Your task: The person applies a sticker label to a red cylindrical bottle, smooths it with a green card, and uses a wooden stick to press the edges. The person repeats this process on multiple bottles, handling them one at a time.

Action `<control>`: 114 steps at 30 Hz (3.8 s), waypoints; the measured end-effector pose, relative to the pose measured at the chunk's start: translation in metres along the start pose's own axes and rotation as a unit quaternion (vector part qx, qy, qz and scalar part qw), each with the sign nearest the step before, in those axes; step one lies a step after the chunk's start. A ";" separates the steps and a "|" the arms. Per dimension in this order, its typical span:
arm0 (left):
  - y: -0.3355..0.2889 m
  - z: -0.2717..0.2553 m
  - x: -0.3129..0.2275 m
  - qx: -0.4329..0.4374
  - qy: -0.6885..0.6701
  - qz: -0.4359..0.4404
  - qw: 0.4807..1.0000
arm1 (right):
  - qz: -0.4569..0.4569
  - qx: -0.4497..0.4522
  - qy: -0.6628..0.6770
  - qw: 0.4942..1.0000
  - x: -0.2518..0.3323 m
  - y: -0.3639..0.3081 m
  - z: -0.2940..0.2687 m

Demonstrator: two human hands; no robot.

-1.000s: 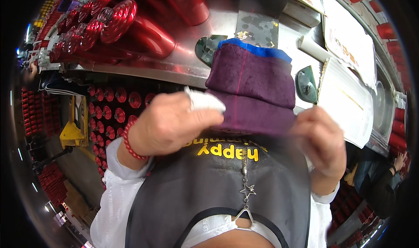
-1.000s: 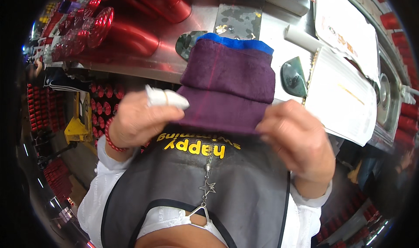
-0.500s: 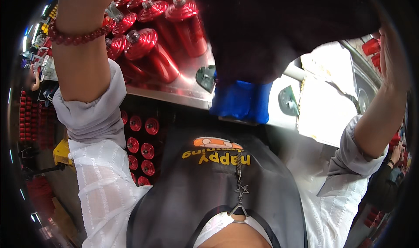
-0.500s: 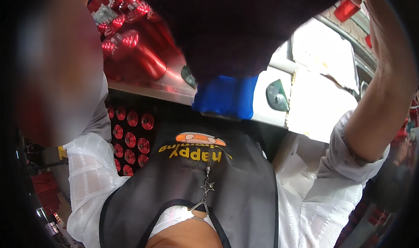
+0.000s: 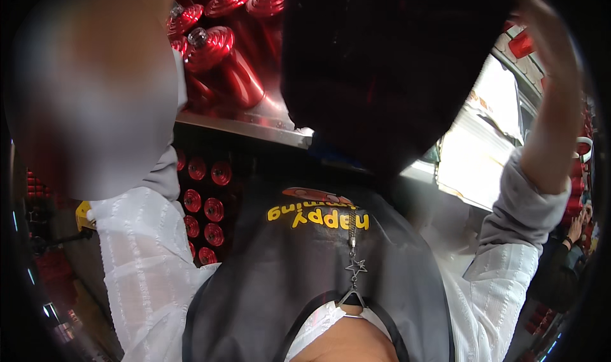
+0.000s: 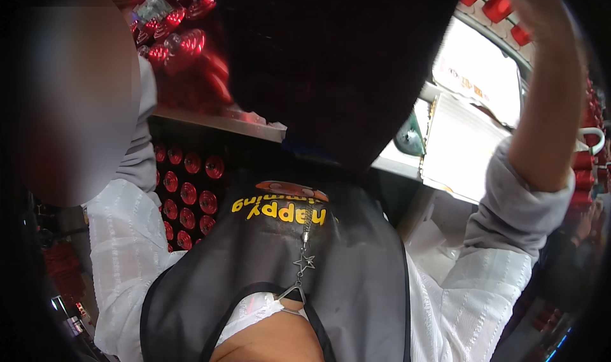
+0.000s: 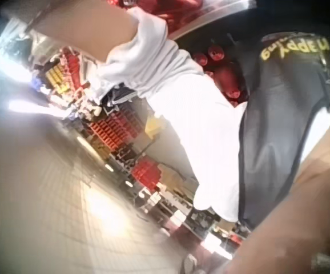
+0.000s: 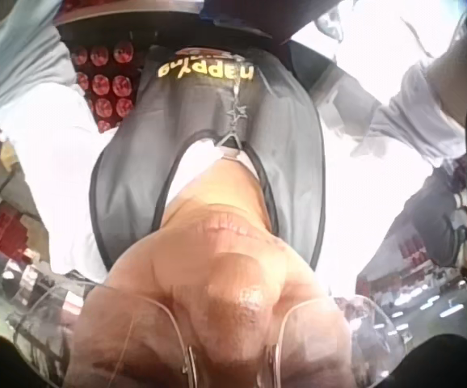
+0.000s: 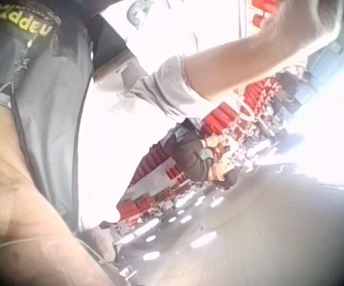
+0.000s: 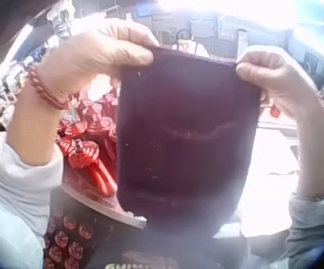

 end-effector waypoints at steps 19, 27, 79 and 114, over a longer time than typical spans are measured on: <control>-0.165 0.131 0.148 0.151 0.116 -0.062 0.980 | -0.024 0.204 -0.019 0.978 -0.024 -0.161 0.126; -0.090 0.156 0.187 0.089 0.225 -0.045 0.969 | 0.095 0.184 -0.108 0.972 -0.129 -0.132 0.146; -0.170 0.155 0.154 -0.003 0.151 -0.011 0.988 | -0.050 0.167 -0.113 0.978 -0.049 -0.191 0.133; -0.166 0.191 0.117 0.125 0.296 0.063 0.945 | 0.011 0.251 -0.084 0.964 -0.019 -0.195 0.160</control>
Point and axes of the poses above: each hand's wrist, its own y-axis towards the middle knuckle, its own z-axis out of the palm, x = y × z, the point moved 3 cm from there along y, towards the middle knuckle, and after that the axes turned 10 degrees about -z, right-handed, at the moved point
